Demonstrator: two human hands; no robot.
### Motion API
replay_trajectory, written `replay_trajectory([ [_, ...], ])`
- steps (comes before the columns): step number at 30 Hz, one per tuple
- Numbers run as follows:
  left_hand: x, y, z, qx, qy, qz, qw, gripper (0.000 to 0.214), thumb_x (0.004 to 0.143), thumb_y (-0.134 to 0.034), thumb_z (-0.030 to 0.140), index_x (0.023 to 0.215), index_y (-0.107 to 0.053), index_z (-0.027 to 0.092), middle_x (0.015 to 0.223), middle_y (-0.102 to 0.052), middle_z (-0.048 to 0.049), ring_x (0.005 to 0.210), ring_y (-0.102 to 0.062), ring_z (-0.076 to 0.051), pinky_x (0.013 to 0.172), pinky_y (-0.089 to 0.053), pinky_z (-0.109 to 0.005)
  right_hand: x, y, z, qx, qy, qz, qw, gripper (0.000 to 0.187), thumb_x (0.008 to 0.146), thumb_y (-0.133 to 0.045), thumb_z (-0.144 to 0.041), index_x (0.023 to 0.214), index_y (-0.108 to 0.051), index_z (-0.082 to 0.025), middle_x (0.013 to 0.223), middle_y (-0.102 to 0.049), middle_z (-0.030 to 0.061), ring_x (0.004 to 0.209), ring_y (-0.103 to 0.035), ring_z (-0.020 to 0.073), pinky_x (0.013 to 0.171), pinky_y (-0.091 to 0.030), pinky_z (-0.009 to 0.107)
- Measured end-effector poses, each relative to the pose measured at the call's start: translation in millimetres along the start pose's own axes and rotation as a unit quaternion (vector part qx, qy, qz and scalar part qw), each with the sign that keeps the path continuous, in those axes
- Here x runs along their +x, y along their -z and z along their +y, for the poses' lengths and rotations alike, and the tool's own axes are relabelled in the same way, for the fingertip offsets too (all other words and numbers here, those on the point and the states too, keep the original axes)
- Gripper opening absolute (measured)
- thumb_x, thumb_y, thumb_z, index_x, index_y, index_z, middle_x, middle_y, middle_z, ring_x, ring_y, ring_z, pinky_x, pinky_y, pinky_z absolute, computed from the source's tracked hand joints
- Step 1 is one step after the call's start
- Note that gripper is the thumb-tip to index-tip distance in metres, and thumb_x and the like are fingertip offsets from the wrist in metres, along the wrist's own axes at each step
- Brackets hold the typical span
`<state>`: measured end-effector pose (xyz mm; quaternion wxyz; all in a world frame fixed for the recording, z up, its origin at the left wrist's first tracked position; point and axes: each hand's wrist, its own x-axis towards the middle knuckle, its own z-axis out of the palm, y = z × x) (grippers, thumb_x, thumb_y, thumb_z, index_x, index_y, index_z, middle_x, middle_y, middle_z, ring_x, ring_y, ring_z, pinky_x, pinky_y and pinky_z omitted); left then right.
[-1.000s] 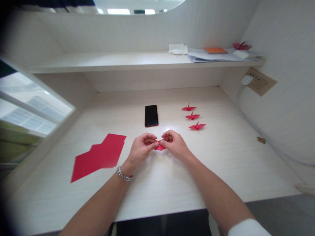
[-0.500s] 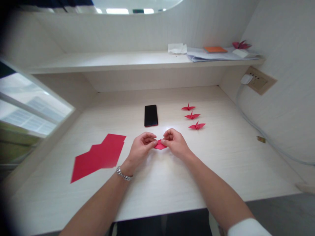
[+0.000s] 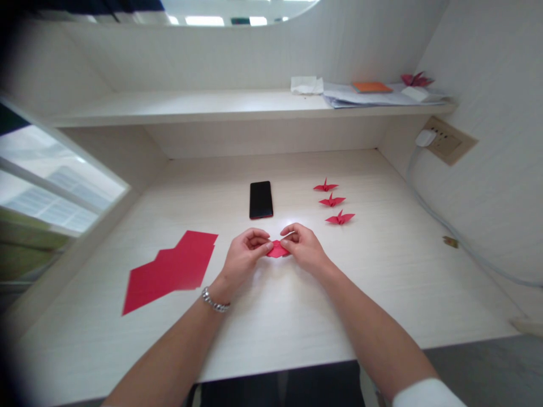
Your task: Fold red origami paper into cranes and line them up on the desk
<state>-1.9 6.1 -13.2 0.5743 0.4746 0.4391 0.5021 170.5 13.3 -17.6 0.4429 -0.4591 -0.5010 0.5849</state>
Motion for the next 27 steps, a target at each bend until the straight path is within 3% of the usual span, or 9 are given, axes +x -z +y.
replay_trajectory([
  [9, 1, 0.9, -3, 0.021, -0.014, 0.007, 1.000, 0.029, 0.066, -0.079, 0.023, 0.087, -0.062, 0.014, 0.071, -0.068, -0.0027, 0.065, -0.065, -0.014, 0.062, -0.053, -0.024, 2, -1, 4, -0.039, 0.044, 0.007, 0.998, 0.025, 0.074, -0.070, -0.027, 0.095, -0.059, -0.018, 0.067, -0.065, -0.0009, 0.063, -0.063, 0.0151, 0.059, -0.048, 0.027],
  [13, 2, 1.2, -5, 0.041, -0.023, 0.027, 0.999, 0.029, 0.067, -0.080, 0.026, 0.087, -0.063, 0.014, 0.076, -0.069, -0.0039, 0.067, -0.067, -0.015, 0.064, -0.055, -0.026, 1, -1, 2, -0.083, 0.085, 0.031, 0.992, 0.016, 0.078, -0.065, -0.027, 0.092, -0.063, -0.019, 0.080, -0.070, 0.0036, 0.074, -0.066, 0.0179, 0.068, -0.052, 0.030],
  [16, 1, 0.2, -5, 0.081, -0.052, 0.062, 0.993, 0.027, 0.071, -0.077, 0.030, 0.090, -0.064, 0.015, 0.081, -0.071, -0.0055, 0.074, -0.069, -0.017, 0.070, -0.056, -0.029, -4, -2, -3, -0.202, 0.165, 0.118, 0.958, 0.011, 0.080, -0.064, -0.026, 0.087, -0.069, -0.019, 0.092, -0.070, 0.0068, 0.088, -0.065, 0.0209, 0.080, -0.051, 0.035],
  [18, -1, -1.3, -4, 0.107, -0.077, 0.083, 0.988, 0.026, 0.074, -0.074, 0.032, 0.091, -0.064, 0.015, 0.085, -0.072, -0.0065, 0.079, -0.070, -0.019, 0.075, -0.057, -0.031, -8, -4, -6, -0.260, 0.196, 0.137, 0.936, 0.014, 0.083, -0.062, -0.027, 0.090, -0.073, -0.021, 0.093, -0.071, 0.0067, 0.093, -0.063, 0.0219, 0.085, -0.049, 0.036],
  [21, -7, -4.7, 0, 0.139, -0.107, 0.082, 0.981, 0.024, 0.078, -0.071, 0.034, 0.094, -0.066, 0.017, 0.090, -0.073, -0.0072, 0.084, -0.070, -0.020, 0.080, -0.056, -0.033, -9, -9, -7, -0.233, 0.159, 0.070, 0.957, 0.021, 0.086, -0.060, -0.032, 0.097, -0.074, -0.022, 0.096, -0.073, 0.0064, 0.091, -0.065, 0.0215, 0.083, -0.050, 0.035],
  [24, -12, -8.5, 7, 0.195, -0.124, 0.040, 0.972, 0.024, 0.081, -0.068, 0.035, 0.099, -0.070, 0.019, 0.099, -0.073, -0.0070, 0.088, -0.069, -0.020, 0.080, -0.055, -0.031, -4, -10, -3, -0.098, 0.073, 0.016, 0.992, 0.032, 0.086, -0.058, -0.044, 0.098, -0.074, -0.020, 0.097, -0.074, 0.0075, 0.092, -0.067, 0.0232, 0.080, -0.053, 0.035],
  [27, -16, -11.7, 11, 0.214, -0.135, 0.009, 0.967, 0.023, 0.086, -0.062, 0.034, 0.102, -0.072, 0.022, 0.104, -0.073, -0.0059, 0.092, -0.068, -0.020, 0.080, -0.054, -0.030, 1, -8, 1, 0.009, 0.021, 0.010, 1.000, 0.039, 0.082, -0.061, -0.052, 0.094, -0.075, -0.017, 0.091, -0.074, 0.0081, 0.088, -0.067, 0.0236, 0.076, -0.054, 0.034],
])
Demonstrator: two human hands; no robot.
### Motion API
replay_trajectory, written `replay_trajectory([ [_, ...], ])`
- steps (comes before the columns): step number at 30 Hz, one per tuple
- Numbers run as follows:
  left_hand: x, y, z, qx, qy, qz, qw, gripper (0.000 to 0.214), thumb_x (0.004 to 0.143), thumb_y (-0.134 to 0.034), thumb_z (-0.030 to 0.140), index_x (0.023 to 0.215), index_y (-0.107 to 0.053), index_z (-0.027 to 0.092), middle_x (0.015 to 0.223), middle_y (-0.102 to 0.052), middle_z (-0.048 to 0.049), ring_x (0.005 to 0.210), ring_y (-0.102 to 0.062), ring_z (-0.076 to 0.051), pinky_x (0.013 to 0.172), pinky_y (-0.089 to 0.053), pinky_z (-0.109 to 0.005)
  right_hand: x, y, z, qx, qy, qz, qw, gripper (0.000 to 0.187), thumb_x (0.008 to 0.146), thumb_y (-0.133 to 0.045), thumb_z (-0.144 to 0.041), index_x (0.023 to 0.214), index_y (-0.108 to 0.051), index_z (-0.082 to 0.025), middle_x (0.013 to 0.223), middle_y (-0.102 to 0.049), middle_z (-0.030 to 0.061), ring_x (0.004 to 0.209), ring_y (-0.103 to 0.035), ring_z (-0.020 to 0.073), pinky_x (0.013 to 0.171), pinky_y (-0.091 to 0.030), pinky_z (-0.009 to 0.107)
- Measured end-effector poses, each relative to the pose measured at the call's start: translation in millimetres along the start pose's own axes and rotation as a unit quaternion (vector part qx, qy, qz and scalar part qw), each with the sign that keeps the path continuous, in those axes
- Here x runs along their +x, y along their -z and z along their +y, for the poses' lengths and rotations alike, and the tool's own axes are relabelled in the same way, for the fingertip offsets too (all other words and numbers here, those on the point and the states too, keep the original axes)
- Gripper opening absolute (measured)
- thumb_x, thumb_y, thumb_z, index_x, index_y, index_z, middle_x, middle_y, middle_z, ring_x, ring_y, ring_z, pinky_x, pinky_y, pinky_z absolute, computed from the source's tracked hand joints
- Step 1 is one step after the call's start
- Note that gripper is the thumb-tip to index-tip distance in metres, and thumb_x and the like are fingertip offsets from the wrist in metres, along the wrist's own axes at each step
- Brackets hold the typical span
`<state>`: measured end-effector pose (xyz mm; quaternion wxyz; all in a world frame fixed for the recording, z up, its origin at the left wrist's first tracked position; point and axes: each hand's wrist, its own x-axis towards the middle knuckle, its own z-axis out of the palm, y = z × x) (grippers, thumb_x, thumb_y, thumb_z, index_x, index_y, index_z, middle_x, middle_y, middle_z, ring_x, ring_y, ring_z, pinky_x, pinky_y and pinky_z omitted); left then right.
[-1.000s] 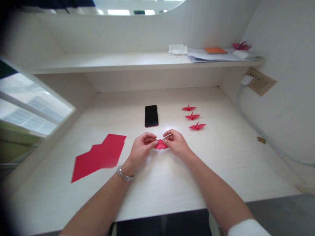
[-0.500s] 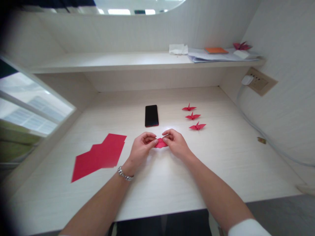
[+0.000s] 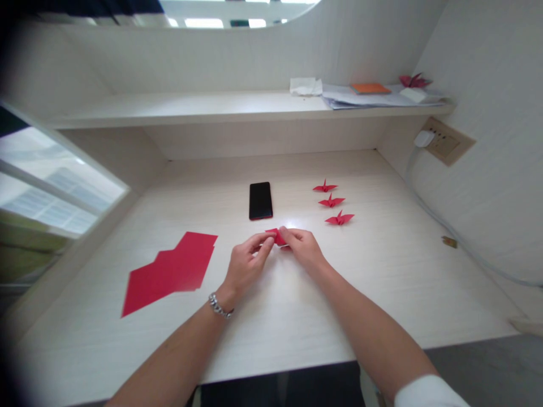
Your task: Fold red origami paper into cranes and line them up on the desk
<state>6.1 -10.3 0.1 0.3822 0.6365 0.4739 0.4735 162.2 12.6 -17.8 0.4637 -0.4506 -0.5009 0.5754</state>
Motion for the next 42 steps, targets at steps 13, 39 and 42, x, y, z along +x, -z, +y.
replay_trajectory([
  [13, 11, 11.0, -16, -0.033, 0.039, -0.017, 0.999, 0.023, 0.080, -0.068, 0.035, 0.095, -0.071, 0.017, 0.096, -0.072, -0.0084, 0.083, -0.067, -0.019, 0.074, -0.054, -0.028, -2, 2, -4, 0.006, -0.042, 0.000, 0.999, 0.029, 0.070, -0.075, -0.040, 0.084, -0.073, -0.014, 0.070, -0.070, 0.0043, 0.063, -0.063, 0.0142, 0.064, -0.053, 0.029],
  [39, 12, 10.8, -10, -0.175, 0.096, -0.036, 0.979, 0.006, 0.069, -0.071, 0.016, 0.075, -0.071, 0.015, 0.070, -0.071, -0.0033, 0.063, -0.066, -0.015, 0.064, -0.054, -0.028, -7, 1, -11, 0.006, 0.014, 0.004, 1.000, 0.016, 0.061, -0.078, -0.027, 0.074, -0.075, -0.018, 0.064, -0.071, 0.0034, 0.057, -0.064, 0.0162, 0.057, -0.052, 0.030],
  [42, 11, 10.9, -12, -0.164, 0.086, -0.035, 0.982, 0.006, 0.069, -0.072, 0.017, 0.075, -0.071, 0.016, 0.072, -0.071, -0.0038, 0.065, -0.066, -0.016, 0.065, -0.055, -0.028, -7, 2, -12, 0.018, -0.001, -0.012, 1.000, 0.022, 0.060, -0.081, -0.031, 0.076, -0.075, -0.017, 0.066, -0.072, 0.0042, 0.060, -0.065, 0.0168, 0.060, -0.053, 0.030],
])
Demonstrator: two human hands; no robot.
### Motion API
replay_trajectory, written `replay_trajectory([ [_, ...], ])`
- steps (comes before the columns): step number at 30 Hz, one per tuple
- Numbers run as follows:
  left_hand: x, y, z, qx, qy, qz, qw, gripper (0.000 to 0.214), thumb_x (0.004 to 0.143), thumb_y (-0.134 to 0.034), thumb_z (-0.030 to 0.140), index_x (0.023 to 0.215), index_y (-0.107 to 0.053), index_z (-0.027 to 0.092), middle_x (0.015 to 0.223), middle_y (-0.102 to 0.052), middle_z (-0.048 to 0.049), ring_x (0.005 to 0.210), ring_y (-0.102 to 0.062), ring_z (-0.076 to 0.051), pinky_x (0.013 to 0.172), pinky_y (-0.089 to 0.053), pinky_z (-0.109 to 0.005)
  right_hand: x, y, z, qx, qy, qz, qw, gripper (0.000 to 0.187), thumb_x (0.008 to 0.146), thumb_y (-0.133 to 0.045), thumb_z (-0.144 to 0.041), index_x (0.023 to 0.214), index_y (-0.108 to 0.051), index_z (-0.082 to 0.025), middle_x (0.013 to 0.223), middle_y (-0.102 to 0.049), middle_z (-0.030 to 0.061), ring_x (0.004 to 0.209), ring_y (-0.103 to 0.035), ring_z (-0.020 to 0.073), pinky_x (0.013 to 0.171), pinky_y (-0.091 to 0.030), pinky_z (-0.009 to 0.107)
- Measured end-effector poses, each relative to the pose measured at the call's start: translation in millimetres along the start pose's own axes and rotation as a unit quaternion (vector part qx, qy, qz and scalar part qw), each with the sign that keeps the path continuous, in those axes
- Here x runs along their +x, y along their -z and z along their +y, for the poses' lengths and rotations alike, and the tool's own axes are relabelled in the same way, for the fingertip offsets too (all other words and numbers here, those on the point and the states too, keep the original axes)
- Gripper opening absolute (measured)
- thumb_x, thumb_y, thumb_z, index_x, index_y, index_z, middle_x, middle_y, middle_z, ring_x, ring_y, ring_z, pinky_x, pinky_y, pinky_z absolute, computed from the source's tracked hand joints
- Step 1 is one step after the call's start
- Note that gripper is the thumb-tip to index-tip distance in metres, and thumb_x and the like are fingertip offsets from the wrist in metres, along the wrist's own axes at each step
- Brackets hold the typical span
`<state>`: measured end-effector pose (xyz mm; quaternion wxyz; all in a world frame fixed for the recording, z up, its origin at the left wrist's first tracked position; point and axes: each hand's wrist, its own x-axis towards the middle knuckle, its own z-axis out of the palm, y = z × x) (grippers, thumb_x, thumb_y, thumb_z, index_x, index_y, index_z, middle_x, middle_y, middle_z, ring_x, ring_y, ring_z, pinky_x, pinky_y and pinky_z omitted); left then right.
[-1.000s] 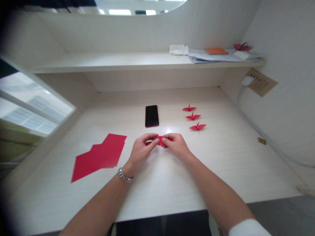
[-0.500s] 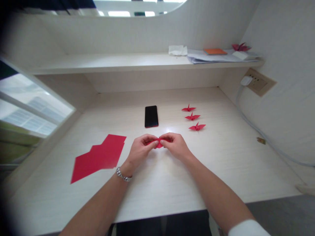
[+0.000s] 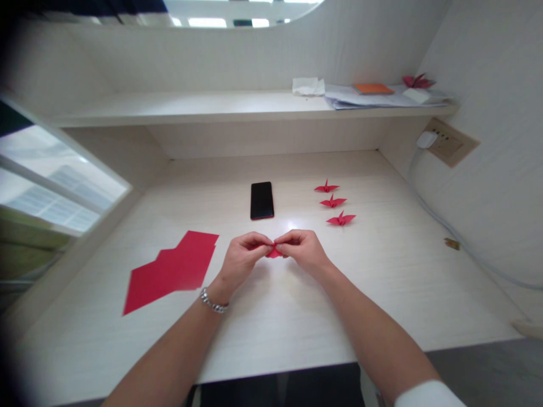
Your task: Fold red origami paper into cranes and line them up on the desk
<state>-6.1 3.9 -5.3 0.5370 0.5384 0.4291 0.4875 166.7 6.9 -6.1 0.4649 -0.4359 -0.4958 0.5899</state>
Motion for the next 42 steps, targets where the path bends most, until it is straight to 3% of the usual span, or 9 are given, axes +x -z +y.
replay_trajectory([
  [5, -1.0, 1.2, -2.9, 0.048, -0.019, 0.003, 0.999, 0.009, 0.072, -0.073, 0.024, 0.078, -0.072, 0.017, 0.079, -0.073, -0.0049, 0.072, -0.068, -0.017, 0.072, -0.055, -0.029, 1.3, 3.2, -0.1, -0.015, -0.021, -0.010, 1.000, 0.028, 0.068, -0.077, -0.040, 0.082, -0.075, -0.016, 0.072, -0.073, 0.0062, 0.068, -0.068, 0.0182, 0.063, -0.053, 0.030],
  [14, -0.3, 1.5, -5.4, 0.048, -0.016, -0.005, 0.999, 0.019, 0.071, -0.077, 0.028, 0.083, -0.070, 0.015, 0.084, -0.072, -0.0071, 0.076, -0.068, -0.019, 0.073, -0.056, -0.031, 0.8, 6.4, -1.1, -0.102, 0.024, -0.032, 0.994, 0.019, 0.073, -0.072, -0.031, 0.085, -0.075, -0.016, 0.080, -0.075, 0.0067, 0.075, -0.069, 0.0206, 0.071, -0.053, 0.032],
  [23, 0.9, 1.5, -0.2, -0.024, 0.003, 0.006, 1.000, 0.016, 0.075, -0.070, 0.021, 0.089, -0.069, 0.015, 0.084, -0.072, -0.0051, 0.075, -0.068, -0.017, 0.071, -0.056, -0.029, -0.2, 4.3, -1.3, -0.182, 0.069, 0.008, 0.981, 0.013, 0.077, -0.067, -0.028, 0.084, -0.075, -0.019, 0.081, -0.074, 0.0047, 0.073, -0.067, 0.0197, 0.068, -0.052, 0.030],
  [27, 0.0, 0.0, -3.4, 0.008, -0.006, 0.000, 1.000, 0.023, 0.074, -0.074, 0.026, 0.093, -0.068, 0.014, 0.087, -0.072, -0.0073, 0.078, -0.069, -0.018, 0.073, -0.056, -0.030, -1.3, 4.0, -1.1, -0.193, 0.073, 0.001, 0.978, 0.014, 0.079, -0.065, -0.028, 0.084, -0.074, -0.018, 0.082, -0.074, 0.0055, 0.076, -0.068, 0.0199, 0.070, -0.052, 0.030],
  [42, 0.1, -1.9, -6.3, -0.045, 0.030, 0.010, 0.998, 0.023, 0.065, -0.080, 0.022, 0.079, -0.063, 0.013, 0.070, -0.068, -0.0033, 0.063, -0.066, -0.015, 0.061, -0.054, -0.026, 0.5, 6.5, 3.5, -0.230, 0.008, -0.033, 0.973, 0.019, 0.080, -0.062, -0.033, 0.079, -0.070, -0.016, 0.069, -0.068, 0.0029, 0.063, -0.059, 0.0150, 0.057, -0.043, 0.025],
])
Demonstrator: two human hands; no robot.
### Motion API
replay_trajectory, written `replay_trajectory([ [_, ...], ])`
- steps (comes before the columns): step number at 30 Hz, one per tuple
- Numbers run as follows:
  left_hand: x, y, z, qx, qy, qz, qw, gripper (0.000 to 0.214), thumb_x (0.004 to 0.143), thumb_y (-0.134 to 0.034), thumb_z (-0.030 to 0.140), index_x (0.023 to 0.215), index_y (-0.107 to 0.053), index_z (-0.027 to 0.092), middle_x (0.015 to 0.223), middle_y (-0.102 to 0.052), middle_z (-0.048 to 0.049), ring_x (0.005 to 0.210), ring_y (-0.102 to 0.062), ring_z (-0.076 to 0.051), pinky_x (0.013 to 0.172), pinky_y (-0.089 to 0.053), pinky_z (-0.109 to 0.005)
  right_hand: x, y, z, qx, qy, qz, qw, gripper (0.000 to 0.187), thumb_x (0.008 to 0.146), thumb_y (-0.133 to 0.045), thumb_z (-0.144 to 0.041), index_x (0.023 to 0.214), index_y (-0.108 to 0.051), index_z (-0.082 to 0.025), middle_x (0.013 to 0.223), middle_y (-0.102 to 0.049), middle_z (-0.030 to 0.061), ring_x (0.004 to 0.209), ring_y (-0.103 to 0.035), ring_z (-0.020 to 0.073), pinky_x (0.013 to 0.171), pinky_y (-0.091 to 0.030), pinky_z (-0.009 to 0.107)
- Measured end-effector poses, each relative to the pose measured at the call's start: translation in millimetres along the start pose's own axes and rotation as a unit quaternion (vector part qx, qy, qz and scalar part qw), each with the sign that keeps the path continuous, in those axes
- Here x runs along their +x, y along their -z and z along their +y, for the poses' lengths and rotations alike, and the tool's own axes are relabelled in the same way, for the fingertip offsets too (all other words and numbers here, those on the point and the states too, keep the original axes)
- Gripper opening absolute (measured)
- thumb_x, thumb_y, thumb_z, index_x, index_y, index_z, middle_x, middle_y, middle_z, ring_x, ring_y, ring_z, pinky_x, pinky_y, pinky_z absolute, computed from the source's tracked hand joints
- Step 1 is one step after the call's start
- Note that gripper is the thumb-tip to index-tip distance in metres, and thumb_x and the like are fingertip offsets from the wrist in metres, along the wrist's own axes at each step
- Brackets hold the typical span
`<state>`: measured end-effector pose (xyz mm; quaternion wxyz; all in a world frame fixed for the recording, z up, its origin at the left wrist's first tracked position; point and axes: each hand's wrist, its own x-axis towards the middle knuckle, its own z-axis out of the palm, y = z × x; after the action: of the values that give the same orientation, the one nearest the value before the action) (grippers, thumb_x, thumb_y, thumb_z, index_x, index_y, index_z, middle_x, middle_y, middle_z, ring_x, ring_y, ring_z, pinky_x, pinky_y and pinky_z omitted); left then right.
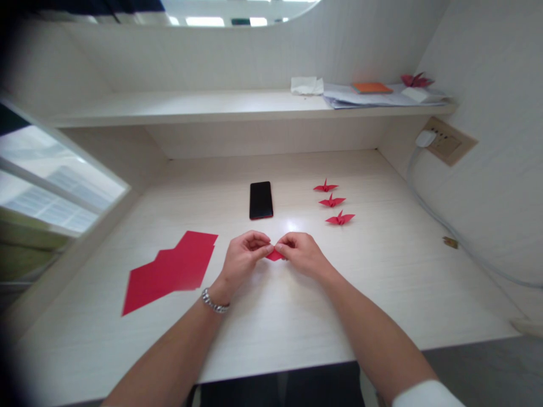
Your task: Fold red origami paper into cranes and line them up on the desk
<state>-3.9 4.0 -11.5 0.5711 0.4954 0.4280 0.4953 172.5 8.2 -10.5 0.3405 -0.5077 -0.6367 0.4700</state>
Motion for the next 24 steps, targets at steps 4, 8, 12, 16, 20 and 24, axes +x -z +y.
replay_trajectory([
  [4, 1.0, 1.4, -0.2, -0.012, 0.019, 0.016, 1.000, 0.026, 0.062, -0.082, 0.021, 0.079, -0.063, 0.013, 0.068, -0.069, -0.0031, 0.062, -0.066, -0.015, 0.060, -0.054, -0.026, 0.6, 3.1, 0.7, -0.013, 0.002, 0.001, 1.000, 0.016, 0.078, -0.062, -0.031, 0.079, -0.069, -0.016, 0.070, -0.068, 0.0026, 0.064, -0.058, 0.0149, 0.058, -0.043, 0.025],
  [8, 1.4, 1.7, 1.0, -0.013, 0.023, 0.020, 0.999, 0.028, 0.061, -0.082, 0.021, 0.080, -0.064, 0.013, 0.069, -0.069, -0.0033, 0.062, -0.066, -0.015, 0.060, -0.053, -0.025, 1.6, 4.6, 1.9, -0.026, 0.019, -0.002, 0.999, 0.017, 0.081, -0.058, -0.031, 0.079, -0.068, -0.017, 0.069, -0.065, 0.0011, 0.063, -0.056, 0.0140, 0.057, -0.041, 0.025],
  [12, 1.7, 1.5, 1.3, -0.012, 0.014, 0.035, 0.999, 0.028, 0.062, -0.082, 0.021, 0.081, -0.063, 0.013, 0.067, -0.069, -0.0027, 0.062, -0.066, -0.015, 0.061, -0.053, -0.025, 4.1, 9.0, 2.0, -0.018, 0.032, -0.001, 0.999, 0.020, 0.086, -0.053, -0.032, 0.084, -0.067, -0.017, 0.077, -0.067, 0.0027, 0.068, -0.059, 0.0150, 0.062, -0.045, 0.026],
  [16, 2.0, 1.8, -0.4, -0.002, 0.011, 0.043, 0.999, 0.028, 0.062, -0.082, 0.021, 0.080, -0.063, 0.014, 0.067, -0.068, -0.0022, 0.061, -0.065, -0.014, 0.060, -0.052, -0.024, 2.4, 10.4, -2.3, -0.057, 0.064, 0.039, 0.996, 0.017, 0.084, -0.057, -0.030, 0.090, -0.067, -0.018, 0.086, -0.069, 0.0038, 0.078, -0.061, 0.0162, 0.070, -0.045, 0.027],
  [20, 2.7, 2.4, -2.8, -0.002, 0.017, 0.023, 1.000, 0.025, 0.063, -0.080, 0.021, 0.081, -0.064, 0.014, 0.068, -0.068, -0.0026, 0.063, -0.065, -0.015, 0.062, -0.053, -0.025, 0.5, 7.0, -4.7, -0.080, 0.057, 0.009, 0.995, 0.014, 0.083, -0.057, -0.028, 0.080, -0.065, -0.018, 0.076, -0.067, 0.0014, 0.070, -0.057, 0.0143, 0.064, -0.042, 0.026],
  [24, 3.6, 2.9, -3.0, 0.013, 0.007, -0.002, 1.000, 0.019, 0.067, -0.077, 0.019, 0.082, -0.067, 0.013, 0.076, -0.070, -0.0045, 0.069, -0.067, -0.015, 0.066, -0.053, -0.026, 3.1, 7.8, -1.6, -0.081, 0.030, -0.001, 0.996, 0.015, 0.084, -0.055, -0.028, 0.077, -0.064, -0.017, 0.069, -0.062, -0.0004, 0.064, -0.052, 0.0130, 0.058, -0.038, 0.025],
])
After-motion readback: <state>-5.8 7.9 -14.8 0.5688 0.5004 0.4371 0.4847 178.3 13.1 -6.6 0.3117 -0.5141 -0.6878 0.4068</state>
